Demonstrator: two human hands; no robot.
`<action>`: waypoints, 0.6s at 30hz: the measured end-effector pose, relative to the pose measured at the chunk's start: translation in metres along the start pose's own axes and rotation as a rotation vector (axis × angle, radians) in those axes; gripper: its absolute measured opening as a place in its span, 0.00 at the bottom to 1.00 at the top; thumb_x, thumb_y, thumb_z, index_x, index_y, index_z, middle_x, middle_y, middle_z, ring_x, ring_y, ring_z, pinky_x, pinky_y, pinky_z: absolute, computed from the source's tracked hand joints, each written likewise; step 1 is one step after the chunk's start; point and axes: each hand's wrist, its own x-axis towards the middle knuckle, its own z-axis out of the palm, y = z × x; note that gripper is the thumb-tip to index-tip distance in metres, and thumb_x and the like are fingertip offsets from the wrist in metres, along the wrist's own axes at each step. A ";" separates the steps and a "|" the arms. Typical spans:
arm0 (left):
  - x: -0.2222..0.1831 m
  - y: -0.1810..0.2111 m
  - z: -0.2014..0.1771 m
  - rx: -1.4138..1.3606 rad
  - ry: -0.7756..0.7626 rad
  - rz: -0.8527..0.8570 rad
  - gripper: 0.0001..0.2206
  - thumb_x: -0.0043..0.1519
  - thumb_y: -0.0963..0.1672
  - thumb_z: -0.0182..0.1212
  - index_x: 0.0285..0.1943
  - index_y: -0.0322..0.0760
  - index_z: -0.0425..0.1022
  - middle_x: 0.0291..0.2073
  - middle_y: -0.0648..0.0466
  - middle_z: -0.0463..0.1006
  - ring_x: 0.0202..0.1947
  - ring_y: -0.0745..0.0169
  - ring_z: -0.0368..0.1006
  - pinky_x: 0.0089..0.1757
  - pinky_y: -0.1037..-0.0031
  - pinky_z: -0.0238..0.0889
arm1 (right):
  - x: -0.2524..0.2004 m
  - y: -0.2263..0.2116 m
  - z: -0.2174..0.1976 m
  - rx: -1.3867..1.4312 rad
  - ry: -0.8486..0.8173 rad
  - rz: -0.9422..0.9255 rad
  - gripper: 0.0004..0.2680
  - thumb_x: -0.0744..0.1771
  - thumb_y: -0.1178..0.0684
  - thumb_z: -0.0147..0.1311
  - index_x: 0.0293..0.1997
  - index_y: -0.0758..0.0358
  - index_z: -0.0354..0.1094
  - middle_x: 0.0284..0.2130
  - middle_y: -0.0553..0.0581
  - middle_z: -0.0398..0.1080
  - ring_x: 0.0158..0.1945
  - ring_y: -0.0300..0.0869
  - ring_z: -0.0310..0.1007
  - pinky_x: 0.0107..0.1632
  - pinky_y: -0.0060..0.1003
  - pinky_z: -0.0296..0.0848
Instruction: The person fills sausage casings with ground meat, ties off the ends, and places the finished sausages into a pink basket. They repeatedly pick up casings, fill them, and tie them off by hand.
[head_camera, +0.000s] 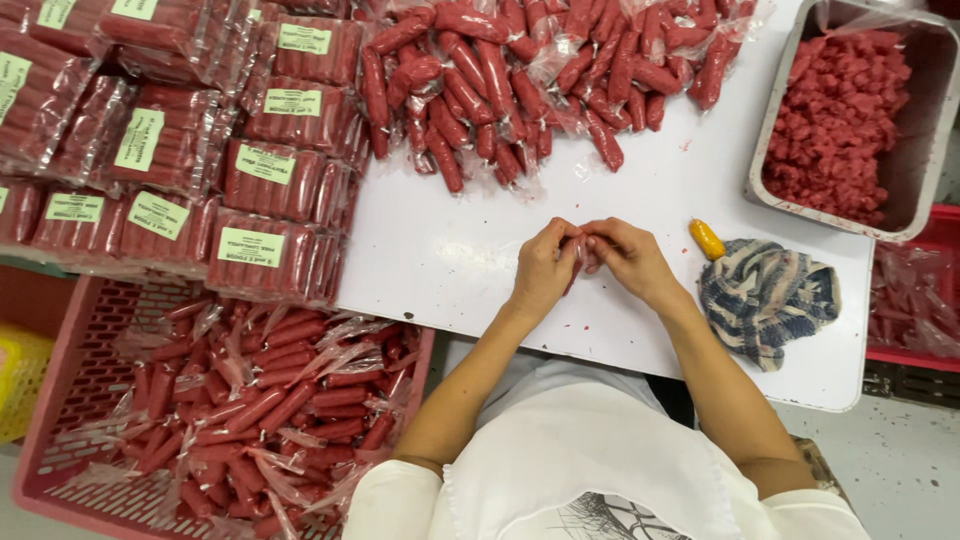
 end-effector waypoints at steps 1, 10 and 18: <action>0.001 0.003 0.005 0.000 -0.002 0.001 0.06 0.61 0.36 0.62 0.40 0.36 0.72 0.29 0.48 0.80 0.32 0.49 0.81 0.35 0.66 0.74 | -0.004 0.002 -0.005 0.000 0.002 0.000 0.06 0.69 0.64 0.56 0.50 0.66 0.74 0.34 0.63 0.75 0.36 0.46 0.78 0.37 0.39 0.78; 0.005 0.047 0.027 0.092 -0.161 0.291 0.05 0.63 0.36 0.58 0.43 0.38 0.75 0.31 0.53 0.76 0.36 0.53 0.77 0.40 0.70 0.74 | -0.022 0.035 0.000 0.645 0.419 0.501 0.04 0.63 0.62 0.50 0.37 0.60 0.65 0.19 0.53 0.60 0.20 0.35 0.58 0.18 0.24 0.60; 0.000 0.038 0.013 0.061 -0.041 -0.101 0.07 0.66 0.42 0.59 0.52 0.40 0.73 0.37 0.47 0.75 0.38 0.44 0.78 0.39 0.59 0.73 | -0.005 0.006 0.011 0.251 0.335 0.305 0.05 0.73 0.56 0.54 0.40 0.62 0.69 0.22 0.55 0.65 0.23 0.35 0.64 0.24 0.28 0.64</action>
